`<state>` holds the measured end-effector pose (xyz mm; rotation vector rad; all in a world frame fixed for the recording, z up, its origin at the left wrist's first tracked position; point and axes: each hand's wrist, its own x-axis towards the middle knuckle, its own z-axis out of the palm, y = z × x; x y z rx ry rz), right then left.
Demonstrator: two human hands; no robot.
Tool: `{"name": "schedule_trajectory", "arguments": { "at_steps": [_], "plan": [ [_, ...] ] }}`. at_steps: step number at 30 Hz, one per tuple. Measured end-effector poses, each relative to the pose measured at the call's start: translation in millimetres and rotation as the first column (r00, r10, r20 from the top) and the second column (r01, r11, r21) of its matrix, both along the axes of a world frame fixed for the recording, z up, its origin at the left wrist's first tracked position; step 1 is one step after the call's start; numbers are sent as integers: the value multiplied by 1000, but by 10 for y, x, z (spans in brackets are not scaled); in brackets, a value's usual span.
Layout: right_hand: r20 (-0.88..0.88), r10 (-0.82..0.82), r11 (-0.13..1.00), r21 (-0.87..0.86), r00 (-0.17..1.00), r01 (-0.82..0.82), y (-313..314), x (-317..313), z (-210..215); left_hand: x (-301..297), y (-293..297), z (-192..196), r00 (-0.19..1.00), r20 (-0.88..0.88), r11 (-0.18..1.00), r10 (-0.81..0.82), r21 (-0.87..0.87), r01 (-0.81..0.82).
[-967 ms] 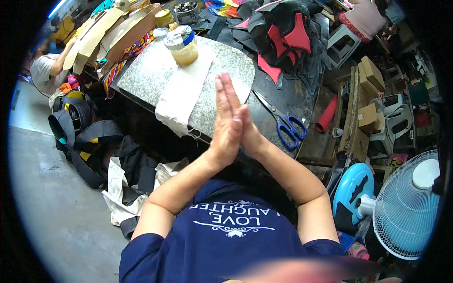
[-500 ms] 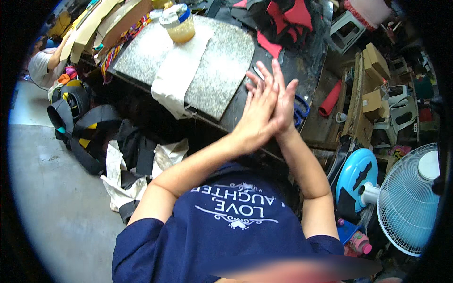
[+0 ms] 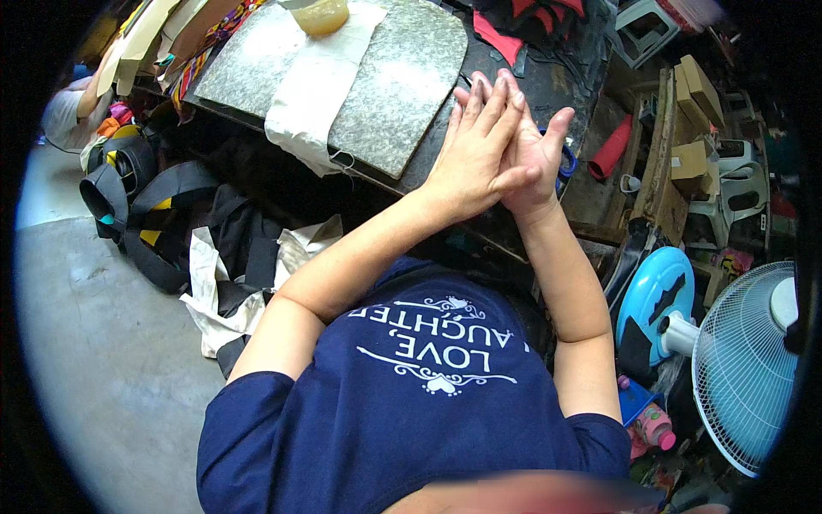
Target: The person handles a red and black fabric piece, aligning and pressing its edges together. They then place a white cloth on the work surface and rub it with their hands.
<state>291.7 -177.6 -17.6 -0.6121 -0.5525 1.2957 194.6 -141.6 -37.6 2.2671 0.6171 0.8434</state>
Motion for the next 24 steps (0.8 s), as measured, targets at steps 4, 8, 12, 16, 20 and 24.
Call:
{"name": "schedule_trajectory", "arguments": {
  "at_steps": [4,8,12,16,20,24],
  "plan": [
    [17,126,991,49,992,-126,-5,50,17,-189,-37,43,983,180,996,33,74,-47],
    [321,67,984,134,945,-115,14,24,-9,-358,6,202,873,450,824,190,-556,108],
    [564,-294,945,292,772,146,-5,-65,22,-426,3,387,885,452,887,114,-447,114],
    [574,-363,920,344,734,186,-168,-76,301,-423,-106,507,764,638,867,97,-431,250],
    [673,-309,906,424,672,-7,-362,-99,747,-490,-79,532,802,582,881,131,-439,175],
    [763,-425,794,572,486,-204,-490,-228,1144,-570,-111,487,853,493,847,169,-516,130]
  ]
}}
